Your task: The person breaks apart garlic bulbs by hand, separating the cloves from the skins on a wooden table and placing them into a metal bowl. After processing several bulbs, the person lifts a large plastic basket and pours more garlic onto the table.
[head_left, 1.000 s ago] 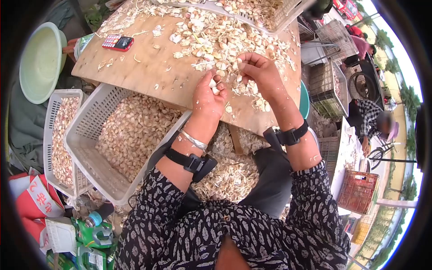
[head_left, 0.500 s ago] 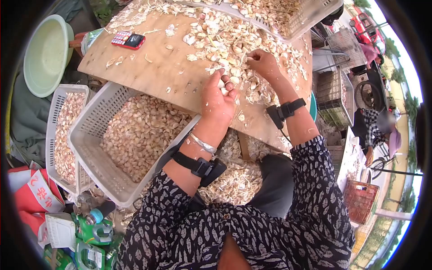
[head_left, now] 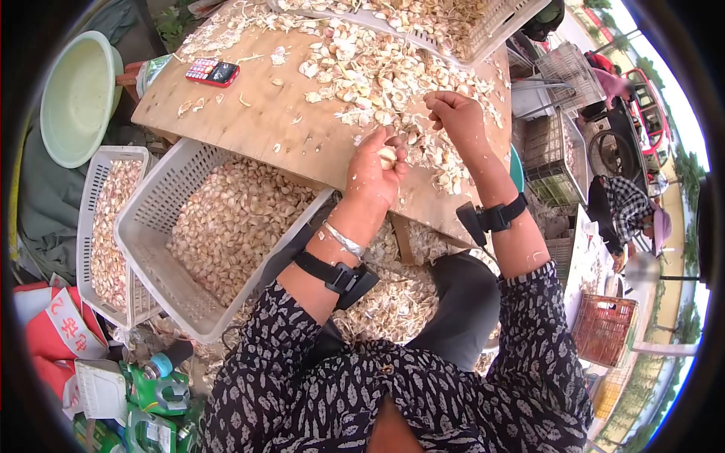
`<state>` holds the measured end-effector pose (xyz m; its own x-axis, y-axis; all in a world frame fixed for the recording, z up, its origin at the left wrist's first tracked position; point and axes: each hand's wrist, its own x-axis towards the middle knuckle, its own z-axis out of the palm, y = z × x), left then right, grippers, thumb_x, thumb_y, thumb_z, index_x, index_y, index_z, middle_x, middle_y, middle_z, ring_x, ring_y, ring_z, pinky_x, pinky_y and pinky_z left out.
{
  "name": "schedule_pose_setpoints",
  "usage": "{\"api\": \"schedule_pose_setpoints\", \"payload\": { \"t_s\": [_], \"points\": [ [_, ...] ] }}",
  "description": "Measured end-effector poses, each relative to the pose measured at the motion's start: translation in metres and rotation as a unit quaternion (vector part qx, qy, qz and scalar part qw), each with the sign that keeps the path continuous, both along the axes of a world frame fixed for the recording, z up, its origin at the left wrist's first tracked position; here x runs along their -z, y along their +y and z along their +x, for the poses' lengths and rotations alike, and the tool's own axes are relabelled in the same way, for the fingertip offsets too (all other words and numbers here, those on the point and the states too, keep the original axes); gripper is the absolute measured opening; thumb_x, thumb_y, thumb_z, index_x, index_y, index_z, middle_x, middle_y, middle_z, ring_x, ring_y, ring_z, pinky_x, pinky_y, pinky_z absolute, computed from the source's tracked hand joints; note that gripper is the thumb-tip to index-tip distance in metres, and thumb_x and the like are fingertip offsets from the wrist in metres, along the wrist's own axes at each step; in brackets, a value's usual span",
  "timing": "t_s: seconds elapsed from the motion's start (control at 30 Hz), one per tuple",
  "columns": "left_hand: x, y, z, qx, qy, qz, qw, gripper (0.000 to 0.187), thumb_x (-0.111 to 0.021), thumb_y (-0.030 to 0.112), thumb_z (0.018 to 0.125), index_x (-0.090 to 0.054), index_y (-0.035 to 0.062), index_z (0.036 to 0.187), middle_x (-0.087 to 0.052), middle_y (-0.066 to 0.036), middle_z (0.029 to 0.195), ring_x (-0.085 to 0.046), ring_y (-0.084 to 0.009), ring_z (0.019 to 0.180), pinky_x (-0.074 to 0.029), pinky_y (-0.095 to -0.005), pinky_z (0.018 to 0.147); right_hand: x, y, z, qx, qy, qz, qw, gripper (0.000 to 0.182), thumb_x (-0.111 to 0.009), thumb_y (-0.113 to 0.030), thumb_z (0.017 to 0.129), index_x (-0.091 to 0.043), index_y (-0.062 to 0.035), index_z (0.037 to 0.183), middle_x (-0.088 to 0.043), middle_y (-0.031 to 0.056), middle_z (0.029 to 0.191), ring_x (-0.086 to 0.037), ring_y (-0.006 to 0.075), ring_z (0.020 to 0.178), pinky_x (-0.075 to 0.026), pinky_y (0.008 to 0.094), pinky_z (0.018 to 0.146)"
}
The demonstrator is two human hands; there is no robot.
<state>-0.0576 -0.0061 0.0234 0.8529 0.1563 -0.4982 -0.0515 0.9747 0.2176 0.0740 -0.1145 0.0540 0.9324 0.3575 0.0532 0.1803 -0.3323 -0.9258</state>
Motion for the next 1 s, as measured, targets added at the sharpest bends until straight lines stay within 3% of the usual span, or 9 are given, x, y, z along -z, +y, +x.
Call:
{"api": "schedule_pose_setpoints", "payload": {
  "t_s": [0.1, 0.27, 0.4, 0.47, 0.57, 0.67, 0.87, 0.93, 1.0],
  "points": [
    [0.004, 0.013, 0.004, -0.012, -0.019, 0.013, 1.000, 0.018, -0.057, 0.029, 0.091, -0.052, 0.0121, 0.096, -0.041, 0.004, 0.065, -0.034, -0.0054, 0.046, -0.023, -0.0208, 0.039, 0.020, 0.017, 0.061, 0.002, -0.062, -0.126, 0.990, 0.019, -0.063, -0.018, 0.081, -0.070, -0.0030, 0.090, -0.066, 0.0072, 0.069, -0.062, 0.0142, 0.060, -0.050, 0.0269, 0.056],
    [0.001, 0.024, 0.008, -0.042, -0.052, -0.016, 0.998, 0.020, -0.056, 0.031, 0.091, -0.053, 0.0117, 0.097, -0.042, 0.003, 0.066, -0.035, -0.0064, 0.048, -0.024, -0.0212, 0.041, 0.054, 0.053, 0.103, -0.035, -0.265, -0.454, 0.850, 0.022, -0.057, -0.020, 0.080, -0.068, -0.0062, 0.095, -0.066, 0.0147, 0.082, -0.064, 0.0314, 0.078, -0.050, 0.0391, 0.072],
    [0.008, 0.020, 0.011, -0.030, -0.041, -0.025, 0.998, 0.024, -0.054, 0.033, 0.092, -0.054, 0.0098, 0.097, -0.047, 0.001, 0.069, -0.042, -0.0098, 0.055, -0.030, -0.0226, 0.047, 0.050, 0.048, 0.103, -0.072, -0.250, -0.385, 0.886, 0.020, -0.057, -0.016, 0.079, -0.064, -0.0037, 0.092, -0.065, 0.0185, 0.085, -0.062, 0.0348, 0.080, -0.049, 0.0410, 0.074],
    [0.004, 0.014, 0.010, -0.060, -0.023, -0.040, 0.997, 0.025, -0.051, 0.033, 0.093, -0.053, 0.0090, 0.102, -0.053, -0.002, 0.078, -0.050, -0.0146, 0.065, -0.037, -0.0240, 0.054, 0.047, 0.034, 0.095, -0.086, -0.244, -0.376, 0.890, 0.018, -0.061, -0.015, 0.078, -0.064, -0.0023, 0.090, -0.066, 0.0142, 0.080, -0.064, 0.0260, 0.072, -0.051, 0.0351, 0.067],
    [-0.004, 0.013, 0.007, -0.085, -0.017, -0.056, 0.995, 0.030, -0.051, 0.032, 0.093, -0.054, 0.0061, 0.107, -0.057, -0.008, 0.089, -0.056, -0.0219, 0.079, -0.046, -0.0303, 0.068, 0.030, 0.020, 0.057, -0.080, 0.006, -0.093, 0.992, 0.020, -0.070, -0.013, 0.077, -0.066, -0.0011, 0.093, -0.064, 0.0026, 0.078, -0.057, 0.0068, 0.062, -0.046, 0.0210, 0.053],
    [-0.011, 0.014, 0.001, -0.110, 0.003, -0.085, 0.990, 0.030, -0.053, 0.031, 0.092, -0.055, 0.0046, 0.108, -0.057, -0.011, 0.091, -0.057, -0.0230, 0.081, -0.049, -0.0330, 0.071, -0.007, 0.030, -0.005, -0.154, 0.118, 0.016, 0.981, 0.017, -0.066, -0.008, 0.080, -0.067, -0.0002, 0.095, -0.065, 0.0015, 0.076, -0.056, 0.0070, 0.059, -0.044, 0.0194, 0.051],
    [0.009, 0.028, 0.005, -0.117, -0.024, -0.034, 0.992, 0.018, -0.058, 0.016, 0.089, -0.056, 0.0068, 0.104, -0.055, -0.005, 0.085, -0.053, -0.0159, 0.068, -0.043, -0.0254, 0.054, 0.023, 0.091, 0.032, -0.120, -0.251, -0.225, 0.934, 0.019, -0.060, -0.020, 0.078, -0.070, -0.0074, 0.088, -0.065, 0.0155, 0.076, -0.064, 0.0277, 0.070, -0.050, 0.0355, 0.068],
    [0.009, 0.033, 0.004, -0.111, -0.053, -0.057, 0.991, 0.013, -0.060, 0.015, 0.088, -0.056, 0.0087, 0.099, -0.051, -0.002, 0.078, -0.046, -0.0126, 0.060, -0.034, -0.0232, 0.049, 0.031, 0.118, 0.045, -0.191, -0.251, -0.409, 0.856, 0.022, -0.061, -0.022, 0.075, -0.070, -0.0082, 0.089, -0.067, 0.0167, 0.084, -0.063, 0.0332, 0.081, -0.050, 0.0376, 0.075],
    [0.006, 0.036, 0.006, -0.119, -0.040, -0.044, 0.991, 0.012, -0.060, 0.015, 0.088, -0.056, 0.0091, 0.098, -0.050, -0.002, 0.077, -0.044, -0.0123, 0.058, -0.033, -0.0231, 0.049, 0.037, 0.126, 0.051, -0.191, -0.242, -0.400, 0.863, 0.024, -0.062, -0.020, 0.073, -0.070, -0.0092, 0.092, -0.066, 0.0167, 0.087, -0.063, 0.0340, 0.082, -0.050, 0.0388, 0.076]
  ]
}}
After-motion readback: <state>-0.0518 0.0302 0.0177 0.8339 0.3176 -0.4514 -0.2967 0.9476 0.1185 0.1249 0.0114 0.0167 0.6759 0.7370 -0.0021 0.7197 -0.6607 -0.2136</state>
